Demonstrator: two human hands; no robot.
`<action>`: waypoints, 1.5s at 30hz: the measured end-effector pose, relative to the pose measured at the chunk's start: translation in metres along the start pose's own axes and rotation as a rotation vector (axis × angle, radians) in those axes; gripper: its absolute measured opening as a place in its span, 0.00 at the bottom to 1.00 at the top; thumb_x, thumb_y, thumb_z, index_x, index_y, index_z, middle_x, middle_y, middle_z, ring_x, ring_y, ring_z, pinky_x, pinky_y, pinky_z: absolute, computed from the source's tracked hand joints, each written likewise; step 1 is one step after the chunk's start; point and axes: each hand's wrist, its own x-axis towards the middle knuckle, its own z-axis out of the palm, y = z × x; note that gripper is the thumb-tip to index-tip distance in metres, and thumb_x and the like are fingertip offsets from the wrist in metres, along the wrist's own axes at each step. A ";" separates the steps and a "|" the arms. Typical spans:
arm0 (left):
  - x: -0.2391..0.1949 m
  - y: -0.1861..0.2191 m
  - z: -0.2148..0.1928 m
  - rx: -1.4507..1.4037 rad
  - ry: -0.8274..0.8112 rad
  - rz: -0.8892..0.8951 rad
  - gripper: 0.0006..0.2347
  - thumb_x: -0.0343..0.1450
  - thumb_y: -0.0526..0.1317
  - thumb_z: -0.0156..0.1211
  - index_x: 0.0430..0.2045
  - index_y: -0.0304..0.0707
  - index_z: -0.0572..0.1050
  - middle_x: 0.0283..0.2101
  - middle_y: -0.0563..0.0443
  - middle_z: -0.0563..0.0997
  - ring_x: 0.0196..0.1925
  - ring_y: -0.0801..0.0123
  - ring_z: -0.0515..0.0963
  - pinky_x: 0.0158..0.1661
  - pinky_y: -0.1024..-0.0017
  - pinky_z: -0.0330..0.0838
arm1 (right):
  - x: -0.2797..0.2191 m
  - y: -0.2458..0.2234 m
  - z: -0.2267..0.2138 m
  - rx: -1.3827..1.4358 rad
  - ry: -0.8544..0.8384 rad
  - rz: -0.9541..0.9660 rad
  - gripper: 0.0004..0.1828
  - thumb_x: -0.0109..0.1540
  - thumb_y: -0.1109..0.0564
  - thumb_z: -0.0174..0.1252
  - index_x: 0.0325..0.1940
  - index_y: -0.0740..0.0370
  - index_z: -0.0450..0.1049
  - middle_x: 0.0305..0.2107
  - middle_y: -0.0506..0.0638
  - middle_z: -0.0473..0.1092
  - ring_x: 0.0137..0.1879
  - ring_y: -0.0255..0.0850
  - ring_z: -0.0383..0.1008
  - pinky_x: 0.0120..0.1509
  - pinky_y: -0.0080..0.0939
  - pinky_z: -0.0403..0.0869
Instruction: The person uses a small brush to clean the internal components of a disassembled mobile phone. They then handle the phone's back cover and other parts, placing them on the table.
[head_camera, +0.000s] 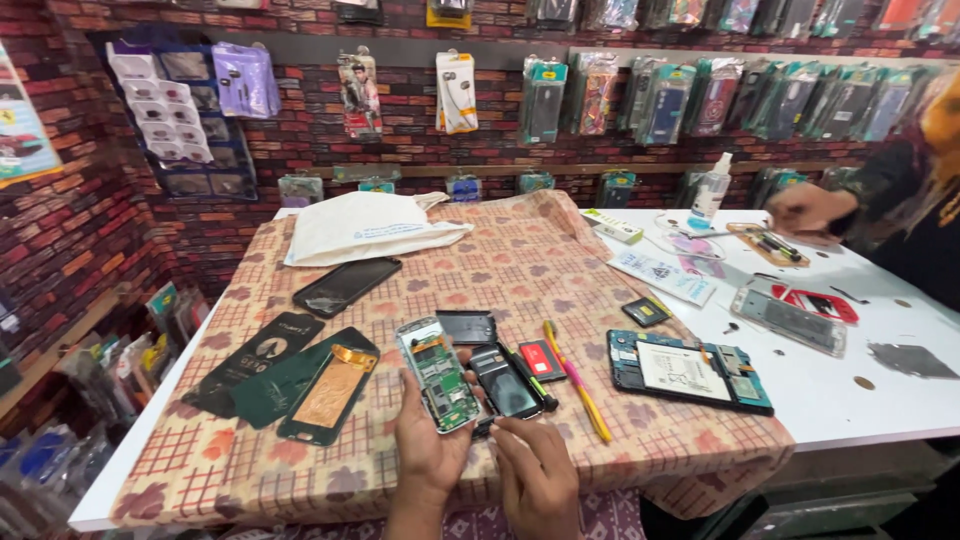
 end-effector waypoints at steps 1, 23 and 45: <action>0.001 0.000 0.000 0.008 -0.019 -0.001 0.26 0.80 0.55 0.30 0.60 0.35 0.67 0.50 0.40 0.79 0.44 0.61 0.79 0.43 0.64 0.79 | 0.003 -0.002 0.002 0.023 0.012 0.032 0.12 0.56 0.67 0.65 0.44 0.65 0.79 0.43 0.54 0.77 0.46 0.48 0.80 0.49 0.44 0.77; -0.012 0.002 0.024 0.222 -0.090 -0.042 0.25 0.77 0.52 0.37 0.61 0.31 0.64 0.58 0.35 0.78 0.62 0.54 0.77 0.50 0.59 0.80 | 0.038 0.038 0.029 0.644 -0.157 0.925 0.10 0.57 0.61 0.69 0.33 0.73 0.78 0.20 0.51 0.75 0.21 0.32 0.70 0.24 0.30 0.68; -0.016 -0.008 0.027 0.559 -0.090 0.154 0.14 0.75 0.42 0.56 0.48 0.29 0.73 0.45 0.39 0.84 0.48 0.59 0.85 0.48 0.63 0.82 | 0.027 0.041 0.028 0.621 -0.126 0.913 0.09 0.56 0.62 0.70 0.32 0.71 0.76 0.20 0.48 0.73 0.22 0.30 0.70 0.26 0.30 0.69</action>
